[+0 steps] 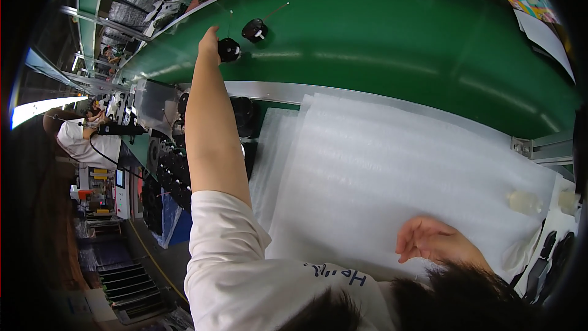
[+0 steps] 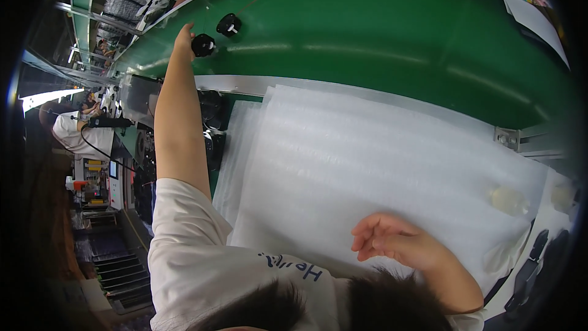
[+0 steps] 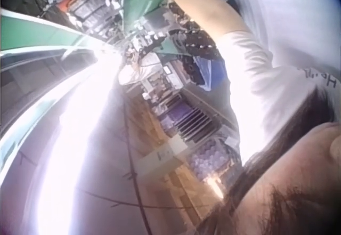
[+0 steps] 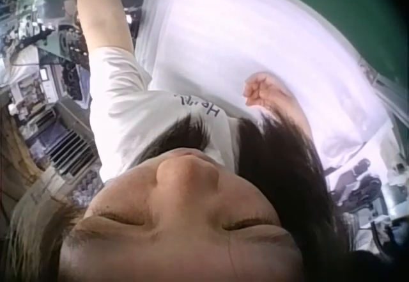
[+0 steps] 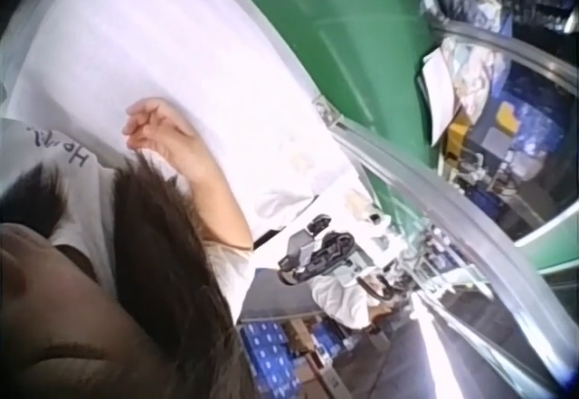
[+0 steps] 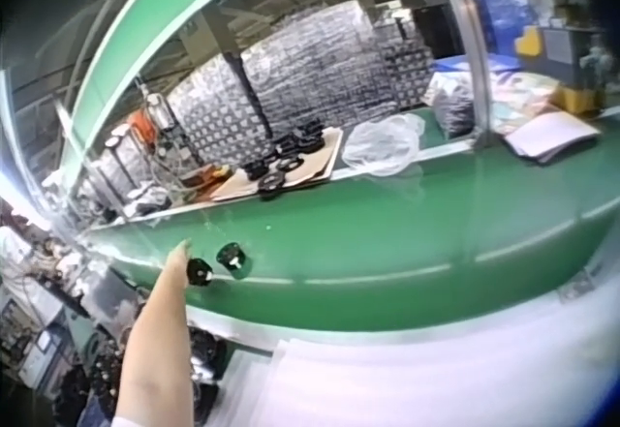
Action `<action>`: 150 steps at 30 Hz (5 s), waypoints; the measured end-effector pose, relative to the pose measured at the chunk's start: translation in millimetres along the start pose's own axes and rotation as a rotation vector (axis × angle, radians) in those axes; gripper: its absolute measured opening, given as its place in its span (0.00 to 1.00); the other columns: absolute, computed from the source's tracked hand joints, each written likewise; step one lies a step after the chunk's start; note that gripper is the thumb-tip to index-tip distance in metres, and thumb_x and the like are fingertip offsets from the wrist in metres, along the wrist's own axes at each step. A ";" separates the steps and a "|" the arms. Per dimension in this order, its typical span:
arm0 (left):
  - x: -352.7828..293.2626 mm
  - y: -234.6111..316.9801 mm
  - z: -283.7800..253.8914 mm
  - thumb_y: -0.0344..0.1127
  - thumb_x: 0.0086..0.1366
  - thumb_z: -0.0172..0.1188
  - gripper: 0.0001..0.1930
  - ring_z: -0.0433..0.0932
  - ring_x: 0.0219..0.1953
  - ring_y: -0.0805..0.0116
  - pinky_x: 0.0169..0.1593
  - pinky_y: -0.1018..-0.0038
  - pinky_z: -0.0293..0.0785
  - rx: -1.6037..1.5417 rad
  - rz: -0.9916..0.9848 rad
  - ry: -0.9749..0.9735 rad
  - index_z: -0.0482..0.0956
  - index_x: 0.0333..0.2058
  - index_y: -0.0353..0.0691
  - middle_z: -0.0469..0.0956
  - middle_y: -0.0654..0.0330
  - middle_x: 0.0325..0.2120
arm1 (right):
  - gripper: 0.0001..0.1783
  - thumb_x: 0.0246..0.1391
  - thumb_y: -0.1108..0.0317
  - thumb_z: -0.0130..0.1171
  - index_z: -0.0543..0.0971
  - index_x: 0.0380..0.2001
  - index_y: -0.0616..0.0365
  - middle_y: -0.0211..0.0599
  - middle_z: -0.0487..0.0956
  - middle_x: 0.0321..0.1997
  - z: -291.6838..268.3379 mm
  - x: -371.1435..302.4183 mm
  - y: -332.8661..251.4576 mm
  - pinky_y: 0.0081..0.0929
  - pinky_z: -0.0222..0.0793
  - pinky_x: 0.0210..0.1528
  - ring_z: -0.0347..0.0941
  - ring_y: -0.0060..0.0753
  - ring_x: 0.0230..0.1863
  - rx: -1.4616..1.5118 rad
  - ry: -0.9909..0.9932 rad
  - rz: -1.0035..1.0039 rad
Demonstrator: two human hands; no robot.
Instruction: The person assembles black plastic components by applying adhesive to them with a glue bottle.
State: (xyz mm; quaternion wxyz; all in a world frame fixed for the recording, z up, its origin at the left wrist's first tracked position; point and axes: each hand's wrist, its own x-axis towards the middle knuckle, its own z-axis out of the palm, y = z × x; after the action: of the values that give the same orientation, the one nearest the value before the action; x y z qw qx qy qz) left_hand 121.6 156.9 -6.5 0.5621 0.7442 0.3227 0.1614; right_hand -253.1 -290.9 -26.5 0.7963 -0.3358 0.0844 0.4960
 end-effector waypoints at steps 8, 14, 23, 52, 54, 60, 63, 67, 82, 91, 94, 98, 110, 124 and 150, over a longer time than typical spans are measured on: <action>24.9 -15.1 12.3 0.47 0.48 0.57 0.30 0.65 0.41 0.61 0.45 0.68 0.64 0.156 0.048 -0.083 0.64 0.48 0.37 0.63 0.56 0.46 | 0.16 0.48 0.73 0.44 0.66 0.43 0.65 0.45 0.70 0.39 2.9 -2.4 -5.4 0.31 0.63 0.48 0.68 0.35 0.41 -0.041 0.017 0.036; -9.8 -6.1 34.0 0.47 0.48 0.57 0.24 0.67 0.38 0.65 0.40 0.72 0.67 0.055 0.138 -0.192 0.68 0.42 0.38 0.67 0.56 0.39 | 0.16 0.49 0.74 0.44 0.66 0.43 0.65 0.45 0.70 0.39 1.1 -2.6 -2.9 0.30 0.63 0.47 0.68 0.34 0.41 -0.002 0.017 0.031; -29.3 7.1 51.0 0.44 0.50 0.56 0.20 0.72 0.28 0.64 0.31 0.71 0.70 0.305 0.004 -0.486 0.70 0.37 0.36 0.71 0.53 0.28 | 0.16 0.50 0.75 0.44 0.66 0.44 0.65 0.44 0.70 0.40 -3.0 -1.5 0.8 0.30 0.63 0.48 0.68 0.33 0.42 -0.001 -0.029 0.004; -82.0 21.0 105.9 0.29 0.49 0.60 0.08 0.74 0.29 0.70 0.35 0.76 0.72 0.279 -0.082 -0.805 0.74 0.29 0.36 0.74 0.59 0.27 | 0.15 0.51 0.74 0.43 0.66 0.43 0.64 0.40 0.69 0.39 -2.1 -0.6 4.8 0.28 0.64 0.48 0.66 0.29 0.42 -0.036 -0.062 -0.017; -79.8 19.0 112.6 0.28 0.50 0.60 0.07 0.74 0.29 0.71 0.34 0.76 0.72 0.270 -0.086 -0.807 0.74 0.29 0.35 0.74 0.59 0.27 | 0.15 0.51 0.74 0.43 0.66 0.43 0.64 0.40 0.69 0.39 -3.4 -0.6 5.3 0.28 0.64 0.48 0.66 0.29 0.42 -0.037 -0.065 -0.015; -88.8 18.6 125.8 0.28 0.51 0.58 0.06 0.75 0.27 0.71 0.32 0.78 0.72 0.260 -0.110 -0.824 0.74 0.29 0.33 0.75 0.57 0.27 | 0.15 0.51 0.74 0.43 0.66 0.44 0.64 0.40 0.69 0.39 -3.7 1.2 5.3 0.28 0.64 0.48 0.66 0.29 0.42 -0.049 -0.072 -0.017; -100.1 22.0 127.5 0.27 0.52 0.57 0.07 0.75 0.27 0.70 0.34 0.77 0.72 0.279 -0.121 -0.837 0.73 0.30 0.33 0.75 0.57 0.27 | 0.15 0.51 0.73 0.44 0.66 0.44 0.64 0.40 0.69 0.39 -4.4 1.2 6.1 0.28 0.64 0.48 0.66 0.29 0.42 -0.050 -0.077 -0.021; -109.6 24.0 128.3 0.30 0.51 0.58 0.08 0.75 0.27 0.70 0.31 0.75 0.72 0.262 -0.057 -0.822 0.74 0.29 0.34 0.75 0.57 0.26 | 0.15 0.51 0.73 0.44 0.66 0.44 0.64 0.40 0.69 0.39 -3.1 1.2 6.1 0.28 0.64 0.48 0.66 0.28 0.42 -0.056 -0.087 -0.029; -119.6 53.5 67.2 0.38 0.38 0.61 0.37 0.60 0.54 0.57 0.53 0.68 0.59 1.160 0.856 -1.019 0.61 0.52 0.43 0.61 0.52 0.52 | 0.15 0.51 0.73 0.43 0.66 0.44 0.64 0.39 0.69 0.39 -6.5 15.0 6.7 0.26 0.65 0.47 0.67 0.28 0.42 -0.087 -0.162 -0.025; -126.5 6.3 106.5 0.27 0.48 0.49 0.28 0.62 0.49 0.62 0.53 0.74 0.57 0.790 0.890 -1.007 0.62 0.52 0.50 0.64 0.55 0.47 | 0.15 0.52 0.73 0.43 0.66 0.44 0.64 0.39 0.69 0.39 0.6 -0.4 5.6 0.25 0.65 0.46 0.67 0.28 0.41 -0.089 -0.066 -0.041; -133.1 9.5 106.1 0.26 0.49 0.48 0.24 0.63 0.49 0.61 0.52 0.72 0.60 0.811 0.907 -0.945 0.68 0.47 0.50 0.65 0.55 0.46 | 0.15 0.52 0.73 0.42 0.66 0.45 0.64 0.39 0.69 0.39 -3.1 7.1 8.3 0.24 0.64 0.46 0.67 0.28 0.41 -0.084 -0.120 -0.055; -141.9 16.8 126.8 0.28 0.49 0.50 0.21 0.63 0.48 0.63 0.51 0.73 0.60 0.703 0.825 -1.085 0.71 0.45 0.49 0.65 0.56 0.45 | 0.15 0.52 0.74 0.42 0.66 0.45 0.64 0.39 0.69 0.39 1.7 2.4 6.3 0.24 0.64 0.46 0.67 0.28 0.41 -0.091 -0.094 -0.057; -160.0 -0.4 159.3 0.31 0.46 0.59 0.09 0.70 0.38 0.64 0.42 0.72 0.67 0.634 0.981 -0.875 0.77 0.30 0.43 0.72 0.59 0.31 | 0.15 0.52 0.74 0.41 0.66 0.45 0.63 0.38 0.69 0.39 1.2 1.8 6.6 0.23 0.64 0.46 0.67 0.27 0.40 -0.110 -0.079 -0.039; -187.7 -6.7 171.1 0.31 0.48 0.57 0.05 0.71 0.38 0.65 0.34 0.75 0.68 0.602 1.121 -0.787 0.75 0.26 0.39 0.71 0.57 0.40 | 0.16 0.52 0.73 0.41 0.66 0.45 0.62 0.37 0.69 0.39 -0.5 4.0 8.7 0.23 0.64 0.46 0.67 0.26 0.40 -0.122 -0.099 -0.055; -270.7 -21.0 174.2 0.59 0.32 0.65 0.36 0.58 0.52 0.55 0.52 0.59 0.54 0.676 1.264 -0.613 0.73 0.36 0.36 0.64 0.49 0.45 | 0.15 0.53 0.72 0.42 0.66 0.45 0.62 0.37 0.69 0.39 0.3 4.6 9.2 0.22 0.64 0.45 0.67 0.25 0.39 -0.115 -0.108 -0.068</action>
State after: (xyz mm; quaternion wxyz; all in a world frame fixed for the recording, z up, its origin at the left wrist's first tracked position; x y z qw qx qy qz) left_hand 20.2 -146.5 -48.1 0.1700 0.9292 -0.3009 0.1310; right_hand -258.7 -284.7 -32.5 0.7955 -0.3563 0.0011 0.4900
